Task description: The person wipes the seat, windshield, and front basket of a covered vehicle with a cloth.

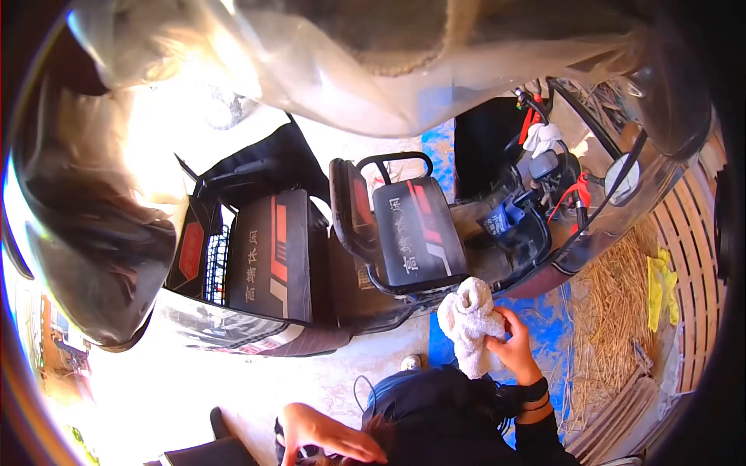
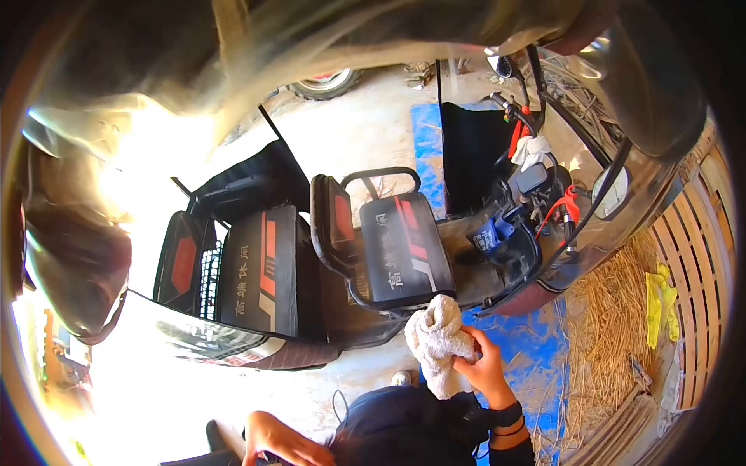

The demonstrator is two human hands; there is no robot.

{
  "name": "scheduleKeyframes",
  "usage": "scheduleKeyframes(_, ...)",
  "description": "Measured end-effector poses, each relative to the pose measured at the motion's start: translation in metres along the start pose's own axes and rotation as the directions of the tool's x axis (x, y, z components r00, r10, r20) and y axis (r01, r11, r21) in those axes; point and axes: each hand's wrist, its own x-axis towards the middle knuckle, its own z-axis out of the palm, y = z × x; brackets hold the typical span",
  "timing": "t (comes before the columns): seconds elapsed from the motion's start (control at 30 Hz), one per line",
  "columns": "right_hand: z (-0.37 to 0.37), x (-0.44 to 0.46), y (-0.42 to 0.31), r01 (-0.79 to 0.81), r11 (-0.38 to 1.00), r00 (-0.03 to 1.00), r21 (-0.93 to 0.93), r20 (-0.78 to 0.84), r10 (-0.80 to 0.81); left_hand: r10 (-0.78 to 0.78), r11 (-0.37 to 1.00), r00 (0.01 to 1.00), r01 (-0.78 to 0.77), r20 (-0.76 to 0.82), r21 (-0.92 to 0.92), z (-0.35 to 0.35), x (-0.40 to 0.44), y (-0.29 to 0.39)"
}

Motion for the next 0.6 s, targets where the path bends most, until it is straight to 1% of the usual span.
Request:
scheduleKeyframes(0.1,0.004,-0.007,0.015,-0.005,1.000,1.000,0.006,-0.002,0.005,0.138,0.990,0.989,-0.140,-0.050,-0.020,-0.004,-0.007,0.015)
scheduleKeyframes(0.17,0.005,-0.008,0.031,-0.023,0.994,1.000,0.109,-0.013,0.024,0.243,0.969,0.968,-0.245,-0.070,-0.028,-0.003,-0.011,0.029)
scheduleKeyframes(0.2,0.004,-0.007,0.036,-0.022,0.996,1.000,0.088,0.007,0.022,0.301,0.952,0.951,-0.304,-0.075,-0.032,0.001,-0.013,0.038)
scheduleKeyframes(0.23,0.004,-0.007,0.043,-0.018,0.994,1.000,0.110,0.023,0.016,0.365,0.929,0.928,-0.368,-0.078,-0.032,0.004,-0.016,0.048)
scheduleKeyframes(0.3,0.003,-0.001,0.048,-0.032,0.991,0.997,0.134,0.071,0.023,0.521,0.851,0.851,-0.524,-0.070,-0.045,0.019,-0.027,0.078)
scheduleKeyframes(0.37,0.001,0.008,0.056,0.006,0.994,0.993,0.106,0.116,-0.018,0.661,0.745,0.750,-0.661,-0.038,-0.083,0.041,-0.040,0.105)
scheduleKeyframes(0.43,-0.001,0.017,0.066,0.017,0.991,0.987,0.136,0.154,-0.038,0.790,0.599,0.613,-0.771,0.006,-0.216,0.066,-0.055,0.118)
scheduleKeyframes(0.47,-0.001,0.020,0.066,0.025,0.987,0.982,0.159,0.178,-0.054,0.846,0.507,0.533,-0.795,0.014,-0.332,0.076,-0.063,0.118)
scheduleKeyframes(0.5,-0.002,0.025,0.064,0.037,0.982,0.978,0.183,0.195,-0.073,0.889,0.411,0.459,-0.786,0.010,-0.462,0.080,-0.070,0.111)
scheduleKeyframes(0.53,0.000,0.029,0.063,0.066,0.970,0.970,0.233,0.212,-0.117,0.914,0.328,0.406,-0.765,-0.020,-0.554,0.079,-0.072,0.099)
scheduleKeyframes(0.57,-0.002,0.032,0.061,0.069,0.975,0.962,0.210,0.245,-0.121,0.763,0.617,0.646,-0.728,0.003,-0.299,0.057,-0.081,0.083)
scheduleKeyframes(0.6,0.001,0.038,0.057,0.092,0.973,0.949,0.211,0.278,-0.150,0.640,0.729,0.716,-0.681,-0.279,-0.074,0.069,-0.067,0.062)
